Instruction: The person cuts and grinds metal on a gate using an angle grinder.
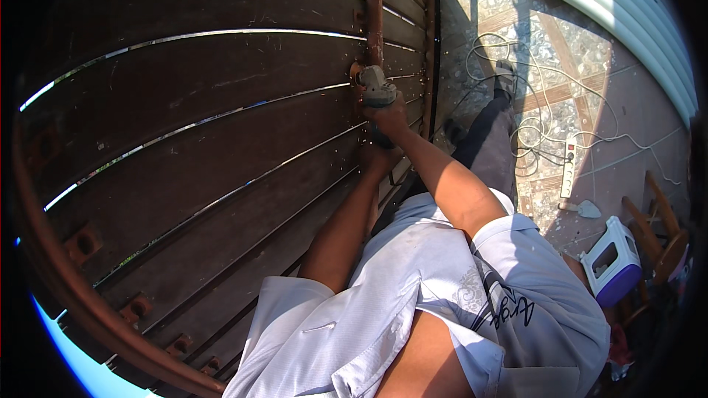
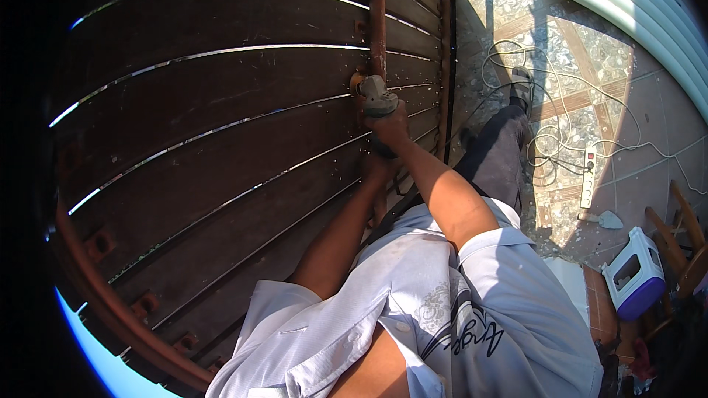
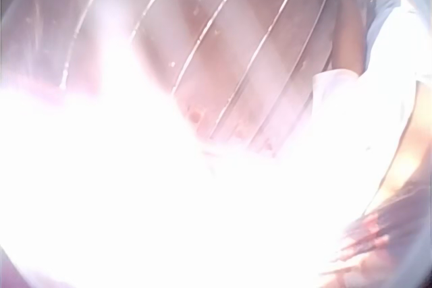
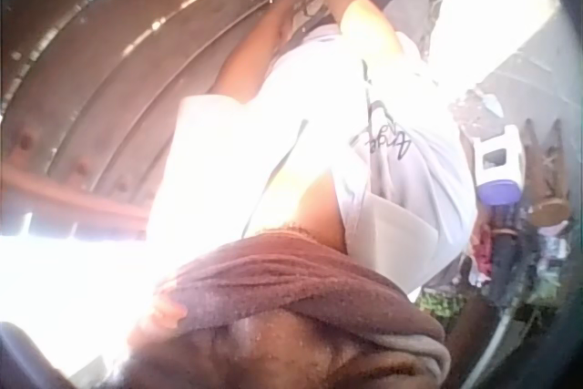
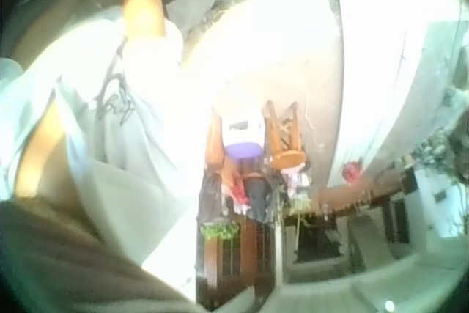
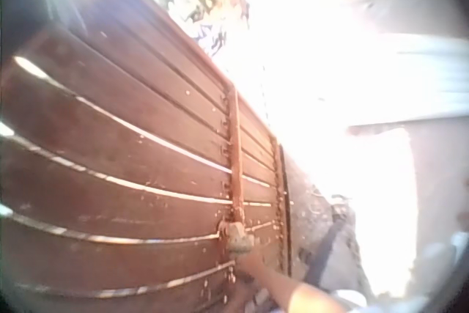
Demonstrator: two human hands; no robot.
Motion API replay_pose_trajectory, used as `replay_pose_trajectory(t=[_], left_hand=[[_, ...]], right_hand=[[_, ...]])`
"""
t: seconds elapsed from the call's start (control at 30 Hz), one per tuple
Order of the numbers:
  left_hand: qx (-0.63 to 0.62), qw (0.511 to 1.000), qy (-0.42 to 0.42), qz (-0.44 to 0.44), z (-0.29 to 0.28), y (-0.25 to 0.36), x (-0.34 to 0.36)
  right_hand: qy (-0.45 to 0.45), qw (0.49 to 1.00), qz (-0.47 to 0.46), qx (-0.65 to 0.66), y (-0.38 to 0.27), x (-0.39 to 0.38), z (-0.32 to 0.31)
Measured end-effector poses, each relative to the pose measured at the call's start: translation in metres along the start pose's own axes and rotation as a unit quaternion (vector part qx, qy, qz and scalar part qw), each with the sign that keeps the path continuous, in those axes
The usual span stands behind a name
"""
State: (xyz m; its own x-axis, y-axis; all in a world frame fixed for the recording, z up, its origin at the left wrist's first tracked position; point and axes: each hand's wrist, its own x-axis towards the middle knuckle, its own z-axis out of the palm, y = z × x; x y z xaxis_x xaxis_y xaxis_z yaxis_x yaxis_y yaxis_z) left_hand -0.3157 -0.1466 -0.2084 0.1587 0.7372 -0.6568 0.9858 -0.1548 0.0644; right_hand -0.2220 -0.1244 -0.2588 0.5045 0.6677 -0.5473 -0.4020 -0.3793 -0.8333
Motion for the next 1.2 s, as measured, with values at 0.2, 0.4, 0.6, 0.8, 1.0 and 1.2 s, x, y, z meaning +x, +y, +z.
replay_pose_trajectory(t=[0.2,0.4,0.6,0.8,1.0,1.2], left_hand=[[-0.030,0.999,-0.034,-0.010,0.000,-0.005,0.006],[-0.005,1.000,0.013,0.001,0.003,-0.002,0.004],[-0.026,1.000,0.006,0.003,0.001,-0.005,0.003],[-0.011,1.000,-0.013,0.012,-0.004,0.000,-0.001],[-0.051,0.997,-0.061,-0.020,-0.001,-0.001,0.003],[-0.043,0.999,-0.008,0.015,0.009,-0.014,0.006]], right_hand=[[0.008,1.000,0.009,-0.002,-0.004,-0.002,-0.002],[-0.013,0.999,0.042,-0.012,-0.003,0.002,-0.004],[-0.001,0.999,0.039,-0.001,-0.003,0.000,-0.002],[-0.003,0.999,0.048,0.000,-0.007,0.000,-0.002],[-0.013,0.998,0.066,-0.018,-0.003,0.004,-0.007],[-0.018,0.999,0.042,-0.003,-0.016,-0.003,-0.008]])
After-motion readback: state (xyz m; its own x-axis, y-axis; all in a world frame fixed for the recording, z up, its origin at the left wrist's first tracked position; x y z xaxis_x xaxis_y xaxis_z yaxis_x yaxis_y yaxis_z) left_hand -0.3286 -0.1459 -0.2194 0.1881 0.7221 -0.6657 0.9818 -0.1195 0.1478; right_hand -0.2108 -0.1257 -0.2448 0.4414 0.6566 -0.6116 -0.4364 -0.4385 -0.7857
